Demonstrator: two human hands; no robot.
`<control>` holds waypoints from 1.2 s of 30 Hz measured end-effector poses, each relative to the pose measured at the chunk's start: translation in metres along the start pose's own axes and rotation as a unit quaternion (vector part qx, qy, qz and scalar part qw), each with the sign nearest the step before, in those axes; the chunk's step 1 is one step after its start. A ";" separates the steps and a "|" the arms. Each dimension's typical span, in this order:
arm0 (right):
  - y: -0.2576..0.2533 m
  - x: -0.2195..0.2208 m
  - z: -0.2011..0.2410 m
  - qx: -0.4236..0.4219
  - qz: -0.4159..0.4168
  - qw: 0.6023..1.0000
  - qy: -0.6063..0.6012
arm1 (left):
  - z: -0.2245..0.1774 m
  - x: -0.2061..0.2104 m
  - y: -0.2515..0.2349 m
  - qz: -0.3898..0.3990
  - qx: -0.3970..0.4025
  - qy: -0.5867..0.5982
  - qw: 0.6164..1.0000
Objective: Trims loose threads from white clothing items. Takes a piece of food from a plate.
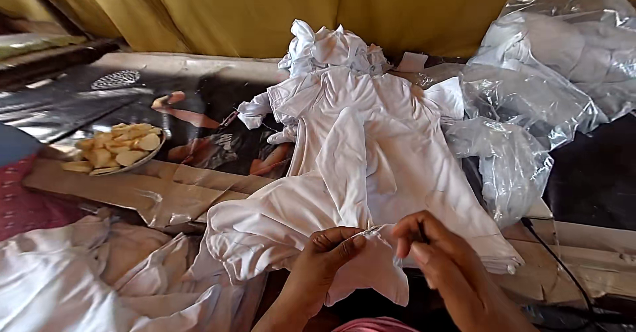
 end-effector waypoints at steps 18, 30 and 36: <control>0.001 0.023 -0.009 0.118 0.050 0.987 0.095 | 0.000 0.004 0.002 -0.007 0.030 -0.003 1.000; 0.000 0.027 -0.010 0.095 0.022 0.991 0.093 | 0.002 0.003 0.003 -0.001 0.046 0.004 0.999; 0.001 0.030 -0.015 -0.011 0.016 0.999 0.044 | -0.002 0.003 0.004 -0.012 0.032 0.022 0.999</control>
Point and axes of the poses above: each hand's wrist, its own y-axis away from the middle knuckle, its own x-axis out of the palm, z = x × y, the point moved 3 cm from there along -y, towards the middle knuckle, and after that the axes turned 7 degrees about x, right-handed, at the moved point
